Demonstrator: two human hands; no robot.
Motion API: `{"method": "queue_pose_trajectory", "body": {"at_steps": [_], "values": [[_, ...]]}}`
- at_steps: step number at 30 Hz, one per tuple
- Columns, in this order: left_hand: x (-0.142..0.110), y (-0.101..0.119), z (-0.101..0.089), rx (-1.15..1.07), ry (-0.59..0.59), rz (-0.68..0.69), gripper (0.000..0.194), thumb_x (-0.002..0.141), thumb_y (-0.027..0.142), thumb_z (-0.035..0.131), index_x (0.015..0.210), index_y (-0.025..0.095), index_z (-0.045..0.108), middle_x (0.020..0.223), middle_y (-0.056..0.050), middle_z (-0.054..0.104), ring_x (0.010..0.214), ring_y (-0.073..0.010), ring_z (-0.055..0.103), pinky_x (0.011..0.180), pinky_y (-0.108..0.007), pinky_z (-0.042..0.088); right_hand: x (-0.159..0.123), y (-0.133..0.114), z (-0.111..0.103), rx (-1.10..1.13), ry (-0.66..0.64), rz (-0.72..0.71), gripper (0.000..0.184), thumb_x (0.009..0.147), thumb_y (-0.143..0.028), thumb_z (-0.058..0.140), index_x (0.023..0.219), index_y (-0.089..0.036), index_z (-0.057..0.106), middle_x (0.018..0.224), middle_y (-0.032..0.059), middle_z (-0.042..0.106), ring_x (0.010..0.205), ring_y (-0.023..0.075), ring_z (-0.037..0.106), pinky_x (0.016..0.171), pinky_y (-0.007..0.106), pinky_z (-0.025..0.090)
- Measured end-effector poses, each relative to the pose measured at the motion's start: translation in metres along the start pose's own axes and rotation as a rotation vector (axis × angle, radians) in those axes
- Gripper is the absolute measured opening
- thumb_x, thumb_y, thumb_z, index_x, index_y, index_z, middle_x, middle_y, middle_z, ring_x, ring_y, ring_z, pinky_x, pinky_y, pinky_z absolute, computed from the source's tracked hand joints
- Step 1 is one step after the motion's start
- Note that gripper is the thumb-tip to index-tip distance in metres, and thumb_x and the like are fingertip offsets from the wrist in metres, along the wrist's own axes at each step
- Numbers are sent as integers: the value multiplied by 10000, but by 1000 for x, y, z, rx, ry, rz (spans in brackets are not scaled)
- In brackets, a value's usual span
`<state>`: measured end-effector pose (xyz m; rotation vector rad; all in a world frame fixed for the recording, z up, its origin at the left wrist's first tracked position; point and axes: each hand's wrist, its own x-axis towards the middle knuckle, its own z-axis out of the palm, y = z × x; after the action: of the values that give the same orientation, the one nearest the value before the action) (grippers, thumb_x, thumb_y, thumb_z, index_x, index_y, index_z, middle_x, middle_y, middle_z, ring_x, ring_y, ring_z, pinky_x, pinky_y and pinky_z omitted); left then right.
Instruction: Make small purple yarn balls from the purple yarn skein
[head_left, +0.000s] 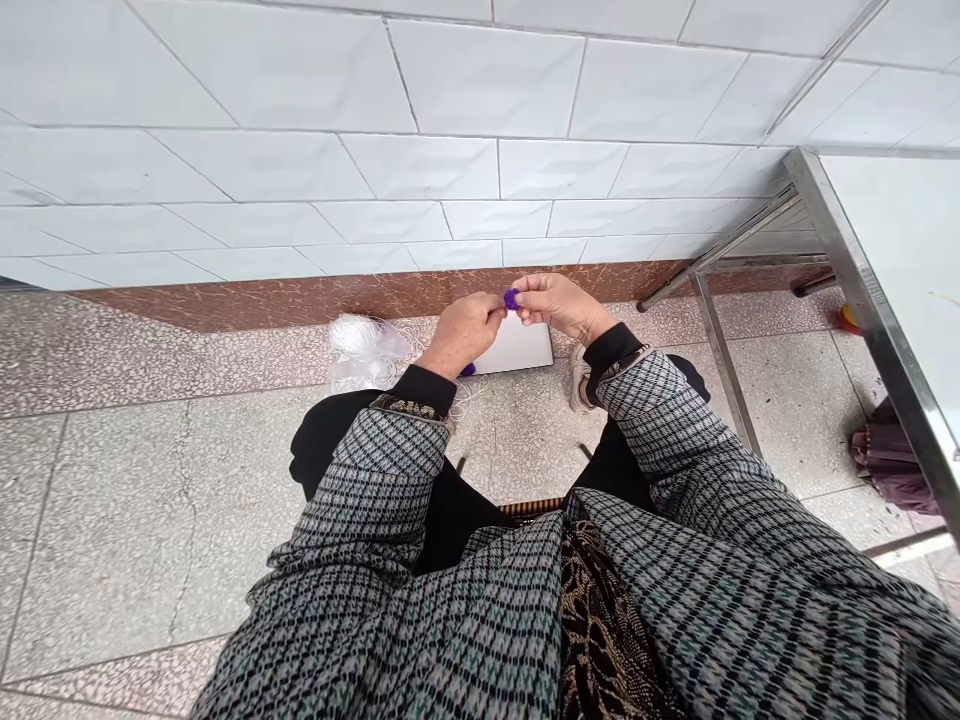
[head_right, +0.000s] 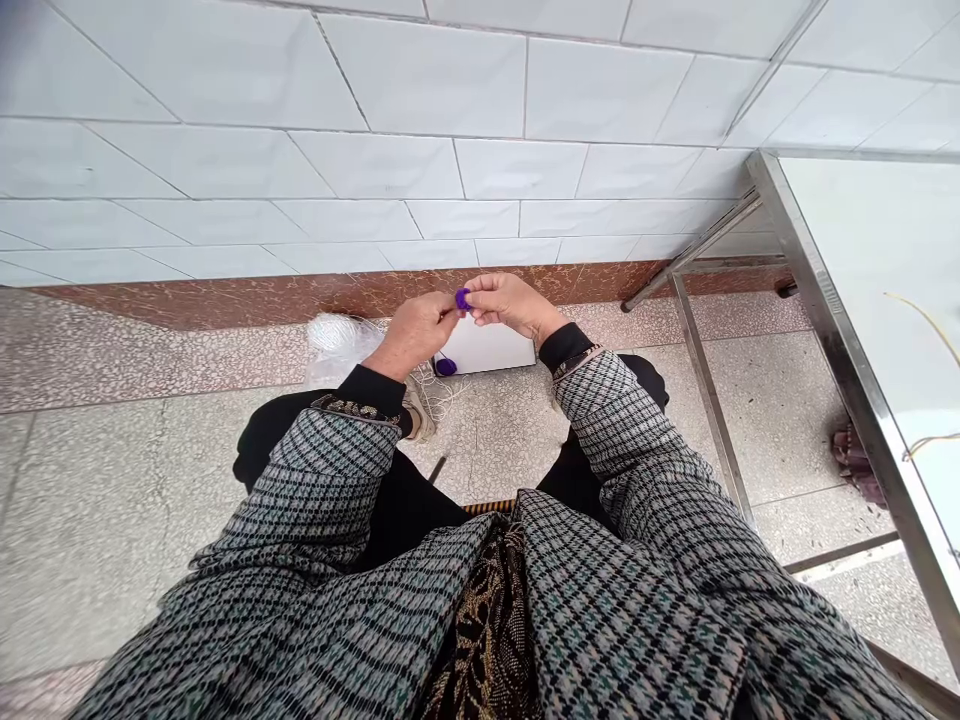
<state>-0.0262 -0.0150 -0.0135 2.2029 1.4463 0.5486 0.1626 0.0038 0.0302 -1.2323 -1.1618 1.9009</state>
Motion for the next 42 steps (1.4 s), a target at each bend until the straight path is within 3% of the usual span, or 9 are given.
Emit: {"method": "queue_pose_trajectory", "body": {"at_steps": [7, 11, 15, 20, 25, 29, 33, 38, 42], "values": [[-7, 11, 2, -3, -106, 195, 255, 1026, 240, 502, 977, 196, 748, 983, -96, 735, 919, -236, 684, 847, -349, 531, 13, 10, 0, -320, 234, -64, 338, 895, 92, 657, 681, -162, 592, 501, -69, 550, 460, 60, 493, 478, 161, 421], [-7, 4, -9, 19, 13, 113, 267, 1023, 242, 493, 966, 193, 749, 1010, -111, 739, 956, -255, 686, 841, -359, 531, 6, 9, 0, -510, -16, 23, 323, 817, 155, 667, 681, -137, 680, 529, -48, 606, 469, 68, 533, 479, 178, 452], [-2, -4, -11, -3, 72, 29, 240, 999, 221, 515, 932, 191, 744, 1009, -107, 763, 973, -259, 692, 884, -368, 534, -1, 3, -1, -290, -115, 27, 264, 874, 93, 671, 753, -138, 711, 567, -56, 624, 496, 49, 526, 519, 151, 482], [0, -1, 0, -76, -67, 59, 240, 985, 217, 508, 937, 190, 742, 1001, -102, 782, 938, -250, 703, 864, -354, 535, 5, 3, -4, -49, 40, -64, 211, 949, -7, 652, 796, -153, 656, 553, -72, 587, 486, 49, 490, 527, 153, 469], [-4, 9, 3, -139, -205, 214, 228, 970, 208, 508, 904, 201, 726, 985, -91, 768, 908, -234, 700, 860, -356, 535, 16, 12, -7, -413, 210, -158, 254, 861, 49, 682, 732, -162, 623, 549, -71, 571, 491, 65, 496, 501, 188, 403], [-4, 4, -7, -84, -55, 155, 222, 985, 222, 501, 906, 206, 708, 978, -94, 740, 919, -240, 686, 851, -360, 534, 10, 12, -7, -633, 10, -64, 264, 791, 108, 673, 719, -145, 679, 585, -51, 611, 508, 72, 525, 506, 204, 415], [0, -4, -11, -26, 48, 31, 232, 985, 216, 485, 872, 201, 687, 986, -117, 745, 952, -268, 686, 852, -380, 523, 0, 3, -6, -356, -179, -23, 213, 842, 62, 694, 784, -141, 710, 643, -36, 641, 548, 75, 545, 571, 199, 494], [1, 3, -1, -65, -89, 48, 220, 963, 213, 495, 877, 201, 698, 937, -95, 753, 893, -257, 688, 834, -371, 516, 1, -1, -7, 41, 9, -126, 204, 976, -40, 663, 812, -159, 642, 621, -53, 608, 529, 63, 510, 596, 184, 490], [-3, 11, 3, -76, -223, 221, 234, 976, 233, 497, 841, 206, 687, 917, -91, 737, 870, -239, 682, 827, -360, 517, 11, 5, -6, -163, 232, -142, 324, 947, 39, 636, 700, -165, 587, 527, -60, 558, 494, 61, 491, 531, 165, 418]]}}
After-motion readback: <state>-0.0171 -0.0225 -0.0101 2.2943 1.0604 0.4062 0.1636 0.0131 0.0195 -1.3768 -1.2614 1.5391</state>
